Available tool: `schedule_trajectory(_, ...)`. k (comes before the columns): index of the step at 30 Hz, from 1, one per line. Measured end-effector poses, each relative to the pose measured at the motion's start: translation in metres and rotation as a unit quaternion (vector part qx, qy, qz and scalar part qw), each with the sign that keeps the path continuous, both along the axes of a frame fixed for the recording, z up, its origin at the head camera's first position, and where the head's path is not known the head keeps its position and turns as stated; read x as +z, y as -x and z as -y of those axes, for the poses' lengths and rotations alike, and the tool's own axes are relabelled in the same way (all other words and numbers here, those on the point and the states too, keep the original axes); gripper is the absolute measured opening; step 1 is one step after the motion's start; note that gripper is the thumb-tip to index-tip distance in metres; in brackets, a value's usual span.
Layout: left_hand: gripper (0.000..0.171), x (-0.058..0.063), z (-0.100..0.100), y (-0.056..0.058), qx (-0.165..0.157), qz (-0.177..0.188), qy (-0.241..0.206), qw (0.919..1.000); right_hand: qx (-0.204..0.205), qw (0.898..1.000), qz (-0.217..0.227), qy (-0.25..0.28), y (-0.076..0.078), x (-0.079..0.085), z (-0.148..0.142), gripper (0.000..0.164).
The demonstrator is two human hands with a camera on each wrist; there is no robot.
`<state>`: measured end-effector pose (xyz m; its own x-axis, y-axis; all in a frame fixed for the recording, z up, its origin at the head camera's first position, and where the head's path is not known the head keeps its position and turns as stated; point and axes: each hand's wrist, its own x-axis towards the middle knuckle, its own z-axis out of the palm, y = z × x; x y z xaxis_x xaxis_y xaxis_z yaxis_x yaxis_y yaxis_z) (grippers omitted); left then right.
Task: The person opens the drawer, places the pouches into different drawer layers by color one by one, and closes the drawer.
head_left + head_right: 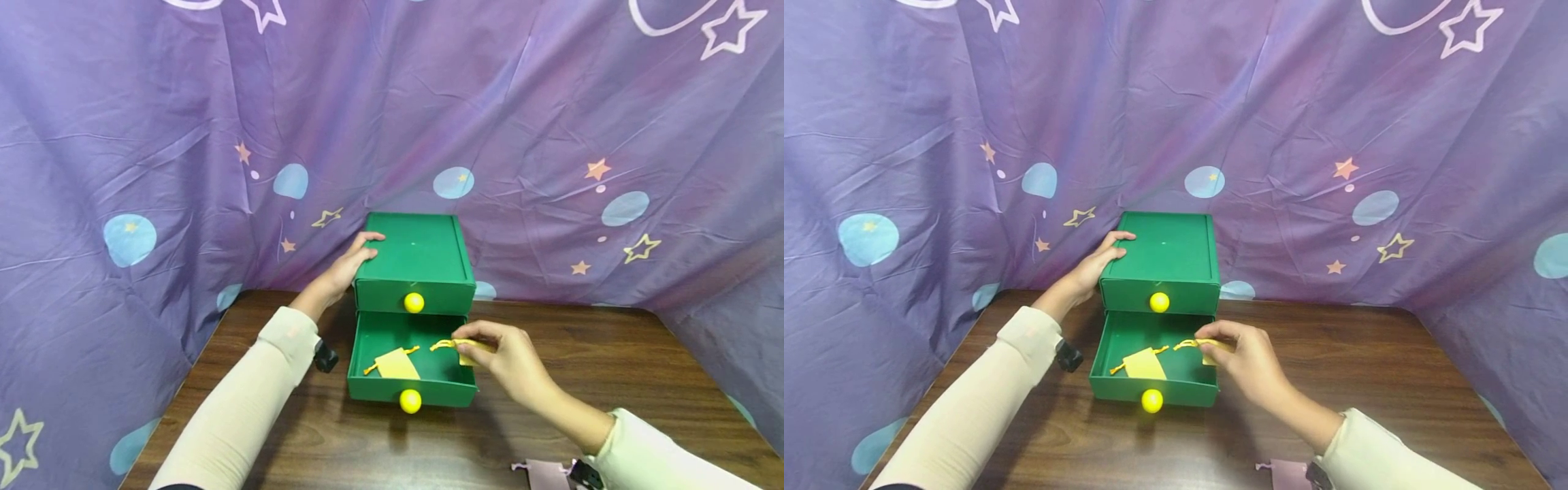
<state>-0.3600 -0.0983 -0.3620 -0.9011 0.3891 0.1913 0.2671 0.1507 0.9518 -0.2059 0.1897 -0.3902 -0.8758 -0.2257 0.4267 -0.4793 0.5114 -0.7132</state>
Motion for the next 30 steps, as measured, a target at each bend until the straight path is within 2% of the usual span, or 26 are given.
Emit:
schedule_trajectory(7,0.046,-0.001,0.001,0.001,-0.001,-0.002,0.002,1.0,0.026,0.999,0.021,0.018,0.003,0.002,0.015,0.018)
schedule_trajectory(14,0.046,-0.001,0.001,0.001,0.0,-0.001,0.007,1.0,0.015,0.999,-0.012,-0.025,0.01,-0.001,0.028,0.019)
schedule_trajectory(21,0.047,-0.002,0.0,0.001,-0.002,0.003,0.01,0.9999,0.018,0.999,-0.001,-0.047,0.014,-0.005,0.033,0.016)
schedule_trajectory(30,0.047,-0.001,0.002,0.001,-0.001,0.006,0.008,0.9999,0.033,0.998,-0.002,-0.051,0.017,-0.003,0.041,0.015)
